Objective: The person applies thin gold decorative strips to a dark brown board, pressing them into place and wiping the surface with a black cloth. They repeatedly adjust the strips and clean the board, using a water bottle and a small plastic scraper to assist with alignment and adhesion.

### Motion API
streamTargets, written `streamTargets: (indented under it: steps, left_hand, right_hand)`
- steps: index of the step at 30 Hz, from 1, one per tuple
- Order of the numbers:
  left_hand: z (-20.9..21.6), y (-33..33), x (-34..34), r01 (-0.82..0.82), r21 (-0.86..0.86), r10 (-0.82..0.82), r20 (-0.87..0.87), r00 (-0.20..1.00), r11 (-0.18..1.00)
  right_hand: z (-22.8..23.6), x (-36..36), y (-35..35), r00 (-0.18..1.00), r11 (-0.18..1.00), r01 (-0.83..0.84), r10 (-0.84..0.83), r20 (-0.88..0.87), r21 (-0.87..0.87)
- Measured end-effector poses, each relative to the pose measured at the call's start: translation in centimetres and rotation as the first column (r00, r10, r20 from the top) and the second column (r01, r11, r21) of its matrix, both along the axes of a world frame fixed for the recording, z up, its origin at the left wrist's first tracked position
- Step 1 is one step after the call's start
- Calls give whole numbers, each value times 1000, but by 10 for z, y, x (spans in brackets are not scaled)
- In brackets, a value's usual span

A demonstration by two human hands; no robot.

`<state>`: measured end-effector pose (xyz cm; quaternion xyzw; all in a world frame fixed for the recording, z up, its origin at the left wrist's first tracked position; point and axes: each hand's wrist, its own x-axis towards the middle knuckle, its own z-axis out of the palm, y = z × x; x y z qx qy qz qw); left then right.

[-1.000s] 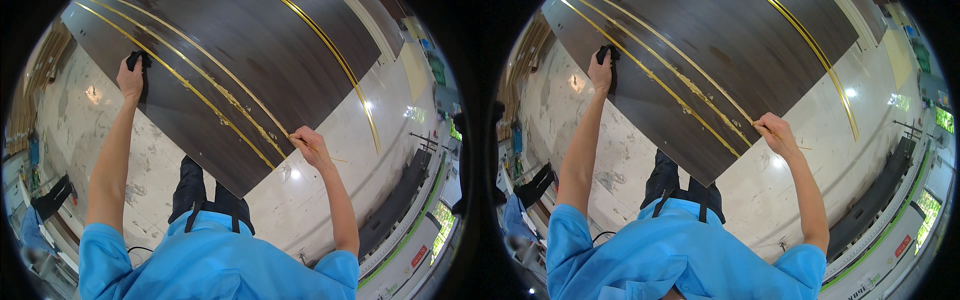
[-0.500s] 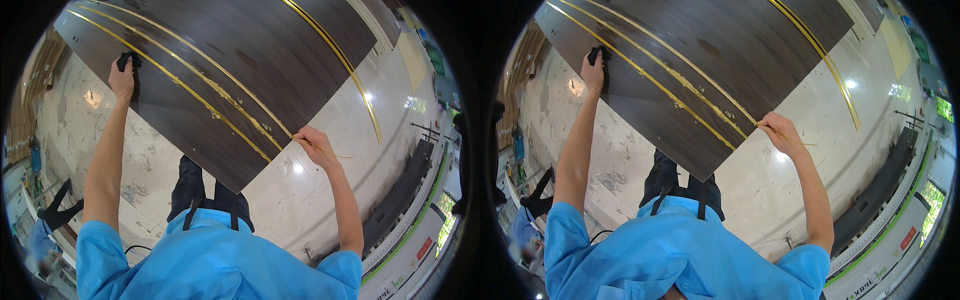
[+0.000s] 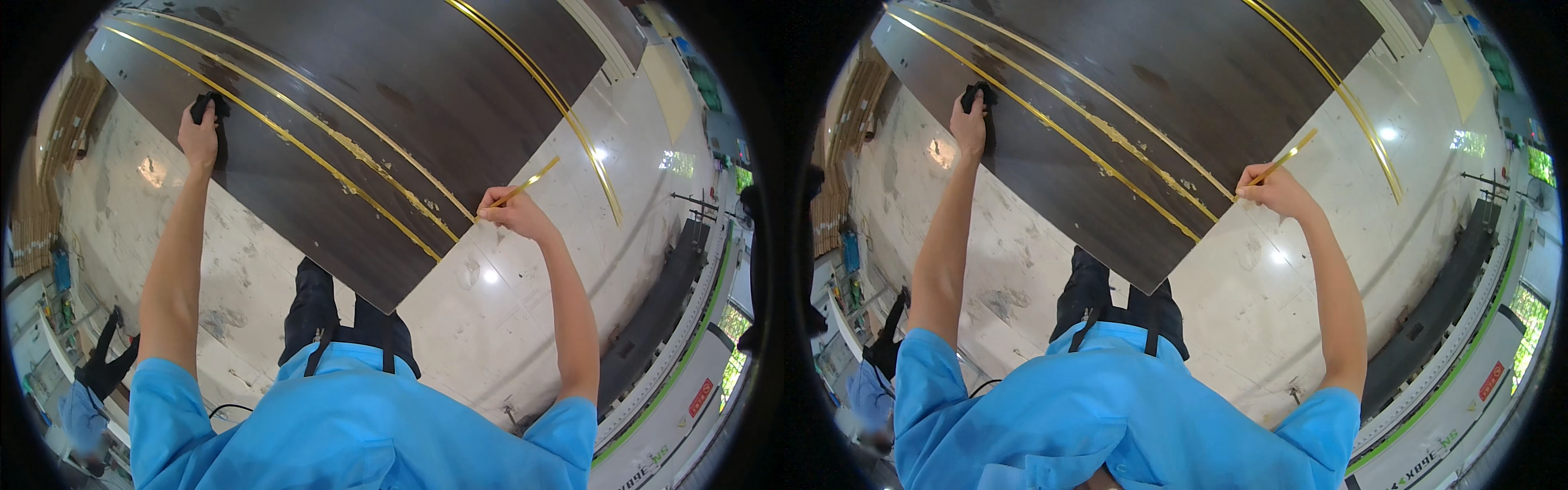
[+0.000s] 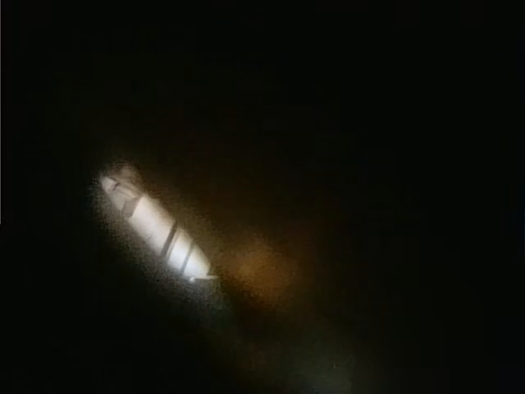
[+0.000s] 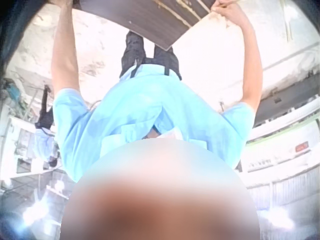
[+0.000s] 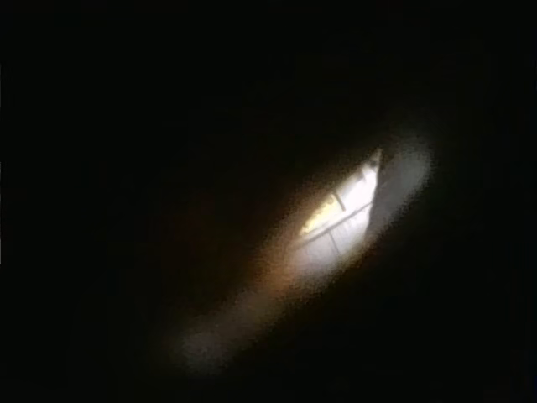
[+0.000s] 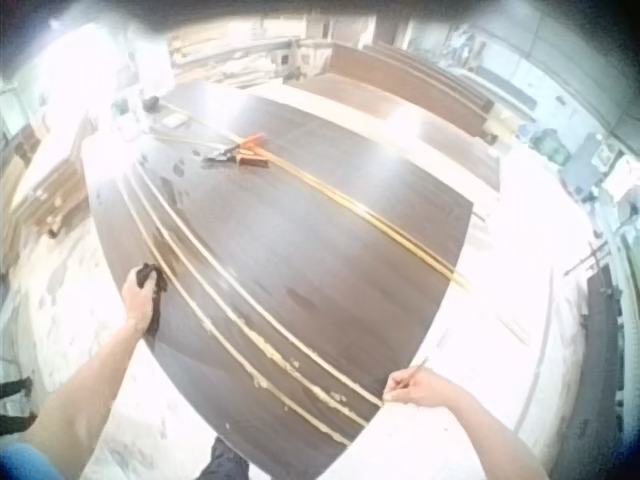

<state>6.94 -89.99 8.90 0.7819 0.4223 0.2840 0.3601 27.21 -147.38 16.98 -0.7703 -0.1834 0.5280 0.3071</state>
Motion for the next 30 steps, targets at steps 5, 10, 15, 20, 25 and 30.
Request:
streamTargets:
  steps: [5,10,15,20,25,30]
  left_hand:
    - [28,-64,-5,98,-440,55,323,945,893]
    - [72,-235,-30,452,-722,-85,483,871,525]
    - [109,-308,-26,572,-800,9,583,812,179]
    - [107,-306,-42,454,-838,-124,438,891,303]
    - [89,-306,-65,364,-804,-137,341,930,470]
    - [71,-241,-62,183,-729,-26,221,975,659]
  right_hand:
    - [32,-28,17,883,847,467,-432,-182,255]
    - [61,-85,75,800,658,591,-555,-230,467]
    - [59,-139,130,726,657,368,-645,239,658]
    - [36,-185,137,673,553,476,-729,121,684]
    - [26,-215,133,637,463,704,-747,-191,539]
    - [17,-208,98,615,556,638,-784,82,533]
